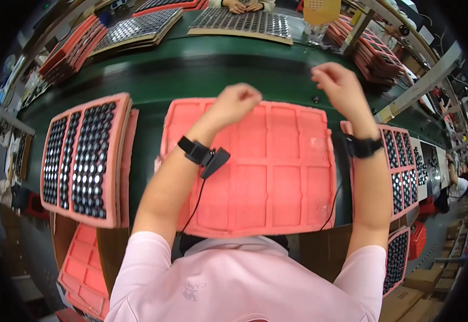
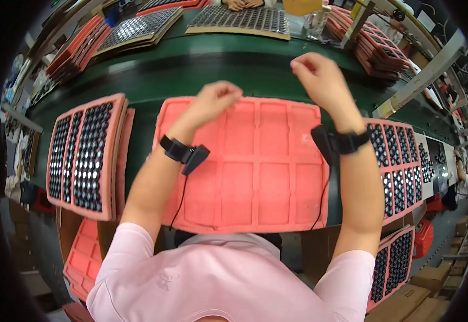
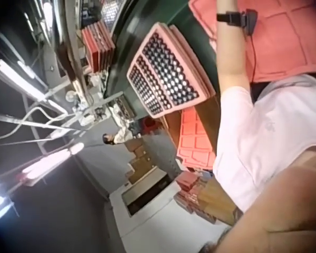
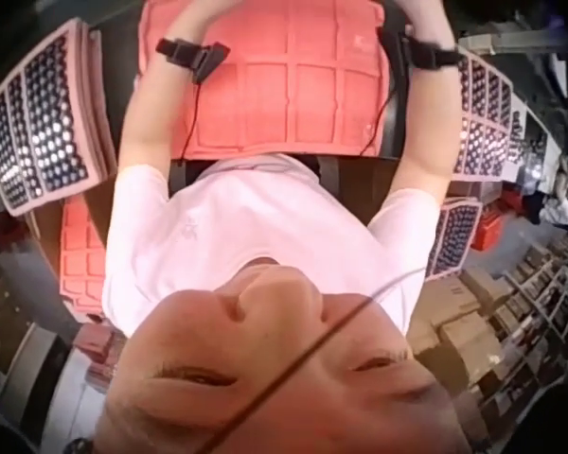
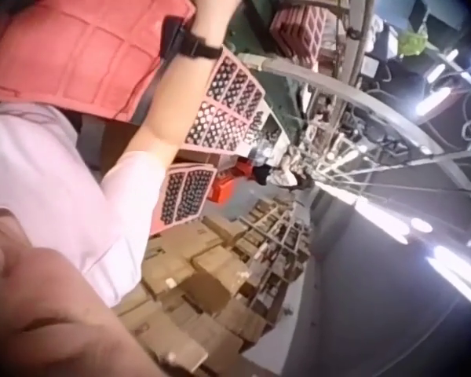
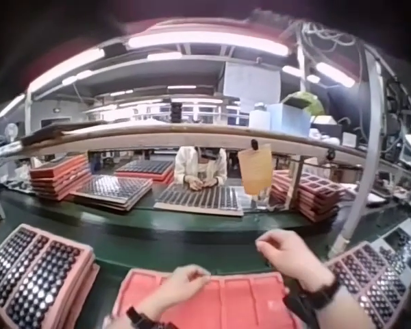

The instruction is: The person picks up a device from a tray, turns it over, and presses its buttons before placing it on a pink foam pad. After filling the pad, they move it into a box, retrieve a new foam pad, and continue the process.

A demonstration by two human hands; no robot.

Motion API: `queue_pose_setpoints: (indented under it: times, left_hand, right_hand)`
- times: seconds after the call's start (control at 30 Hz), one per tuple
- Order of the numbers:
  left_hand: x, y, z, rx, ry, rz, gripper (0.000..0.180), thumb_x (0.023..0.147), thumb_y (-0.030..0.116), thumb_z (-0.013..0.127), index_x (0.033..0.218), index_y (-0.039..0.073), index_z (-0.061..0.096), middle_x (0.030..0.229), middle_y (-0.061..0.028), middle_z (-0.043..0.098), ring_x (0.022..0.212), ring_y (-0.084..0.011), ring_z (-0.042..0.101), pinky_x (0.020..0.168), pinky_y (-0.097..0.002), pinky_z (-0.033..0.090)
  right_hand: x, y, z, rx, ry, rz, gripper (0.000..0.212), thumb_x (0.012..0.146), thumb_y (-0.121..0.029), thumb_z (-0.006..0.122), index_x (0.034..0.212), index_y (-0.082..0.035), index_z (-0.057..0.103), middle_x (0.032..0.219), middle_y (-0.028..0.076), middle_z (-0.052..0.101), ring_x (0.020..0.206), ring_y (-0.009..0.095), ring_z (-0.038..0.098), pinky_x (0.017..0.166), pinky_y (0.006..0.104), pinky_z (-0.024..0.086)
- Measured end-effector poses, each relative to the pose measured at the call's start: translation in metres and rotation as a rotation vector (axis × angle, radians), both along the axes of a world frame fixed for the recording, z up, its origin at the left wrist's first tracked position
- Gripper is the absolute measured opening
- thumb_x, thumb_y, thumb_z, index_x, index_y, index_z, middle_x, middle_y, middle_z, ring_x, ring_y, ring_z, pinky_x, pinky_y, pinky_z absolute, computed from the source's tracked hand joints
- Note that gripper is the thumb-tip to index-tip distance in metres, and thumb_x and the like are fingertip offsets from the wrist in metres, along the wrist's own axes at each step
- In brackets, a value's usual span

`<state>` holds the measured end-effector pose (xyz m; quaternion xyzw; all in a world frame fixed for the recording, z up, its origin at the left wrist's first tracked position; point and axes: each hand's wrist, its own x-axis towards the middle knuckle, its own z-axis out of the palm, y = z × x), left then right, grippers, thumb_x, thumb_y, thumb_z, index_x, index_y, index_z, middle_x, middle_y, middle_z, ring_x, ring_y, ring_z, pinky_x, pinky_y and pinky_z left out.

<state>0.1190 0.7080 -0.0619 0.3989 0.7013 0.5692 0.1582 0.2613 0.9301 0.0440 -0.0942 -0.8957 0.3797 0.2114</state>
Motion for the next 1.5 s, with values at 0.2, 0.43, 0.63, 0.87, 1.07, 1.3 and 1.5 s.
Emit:
queue_pose_setpoints:
  times: [0.2, 0.43, 0.63, 0.87, 1.07, 1.3, 1.5]
  left_hand:
    - [-0.015, 0.009, -0.091, -0.118, -0.156, 0.020, 0.021, 0.092, 0.017, 0.062, 0.101, -0.002, 0.062, 0.087, -0.0045, 0.064, 0.079, -0.0103, 0.059, 0.070, -0.0262, 0.049]
    - [-0.024, 0.006, -0.096, -0.043, -0.466, -0.058, 0.020, 0.093, 0.015, 0.061, 0.105, 0.000, 0.059, 0.093, -0.0042, 0.064, 0.081, -0.0110, 0.061, 0.072, -0.0266, 0.051]
    - [-0.022, 0.001, -0.095, -0.075, -0.319, -0.015, 0.018, 0.093, 0.012, 0.061, 0.105, -0.001, 0.060, 0.093, -0.0045, 0.065, 0.083, -0.0113, 0.062, 0.073, -0.0257, 0.052]
    - [-0.020, 0.007, -0.100, -0.071, -0.145, 0.024, 0.023, 0.088, 0.018, 0.062, 0.103, 0.000, 0.064, 0.094, -0.0133, 0.069, 0.087, -0.0226, 0.066, 0.077, -0.0337, 0.053]
    - [-0.016, 0.006, -0.076, -0.287, -0.067, -0.008, 0.031, 0.084, 0.026, 0.066, 0.100, -0.001, 0.065, 0.097, -0.0188, 0.068, 0.089, -0.0294, 0.066, 0.077, -0.0384, 0.052]
    - [-0.001, 0.019, -0.094, -0.309, 0.219, 0.074, 0.035, 0.079, 0.027, 0.069, 0.098, -0.003, 0.066, 0.096, -0.0222, 0.067, 0.089, -0.0382, 0.064, 0.077, -0.0423, 0.052]
    - [-0.011, 0.004, -0.098, -0.210, 0.279, 0.000, 0.034, 0.081, 0.027, 0.069, 0.100, -0.002, 0.066, 0.097, -0.0210, 0.068, 0.090, -0.0352, 0.065, 0.079, -0.0400, 0.052]
  right_hand:
    - [-0.069, 0.129, -0.138, 0.310, -0.231, -0.157, 0.028, 0.085, -0.018, 0.066, 0.106, 0.001, 0.064, 0.087, 0.011, 0.067, 0.078, 0.019, 0.063, 0.070, 0.0298, 0.050]
    - [-0.089, 0.140, -0.188, 0.473, -0.393, -0.312, 0.031, 0.081, -0.015, 0.070, 0.107, 0.002, 0.063, 0.096, 0.016, 0.066, 0.086, 0.024, 0.064, 0.082, 0.0293, 0.050]
    - [-0.086, -0.006, -0.111, -0.634, 0.002, 0.079, 0.026, 0.094, -0.010, 0.060, 0.117, -0.001, 0.055, 0.099, 0.006, 0.064, 0.092, 0.018, 0.063, 0.081, 0.0291, 0.053]
    - [-0.056, -0.067, -0.139, -1.357, 0.132, 0.365, 0.034, 0.091, 0.001, 0.058, 0.124, -0.004, 0.053, 0.106, 0.009, 0.061, 0.093, 0.018, 0.062, 0.082, 0.0306, 0.053]
    - [-0.061, -0.054, -0.149, -1.298, 0.113, 0.358, 0.035, 0.092, 0.003, 0.057, 0.127, -0.002, 0.053, 0.106, 0.008, 0.059, 0.093, 0.016, 0.060, 0.087, 0.0286, 0.052]
    - [-0.059, -0.052, -0.141, -1.201, 0.121, 0.420, 0.031, 0.096, -0.005, 0.056, 0.125, 0.002, 0.052, 0.105, 0.009, 0.059, 0.095, 0.015, 0.057, 0.084, 0.0271, 0.050]
    - [-0.062, -0.049, -0.149, -1.210, 0.137, 0.337, 0.028, 0.095, -0.005, 0.057, 0.122, 0.002, 0.053, 0.107, 0.010, 0.059, 0.091, 0.016, 0.059, 0.082, 0.0260, 0.050]
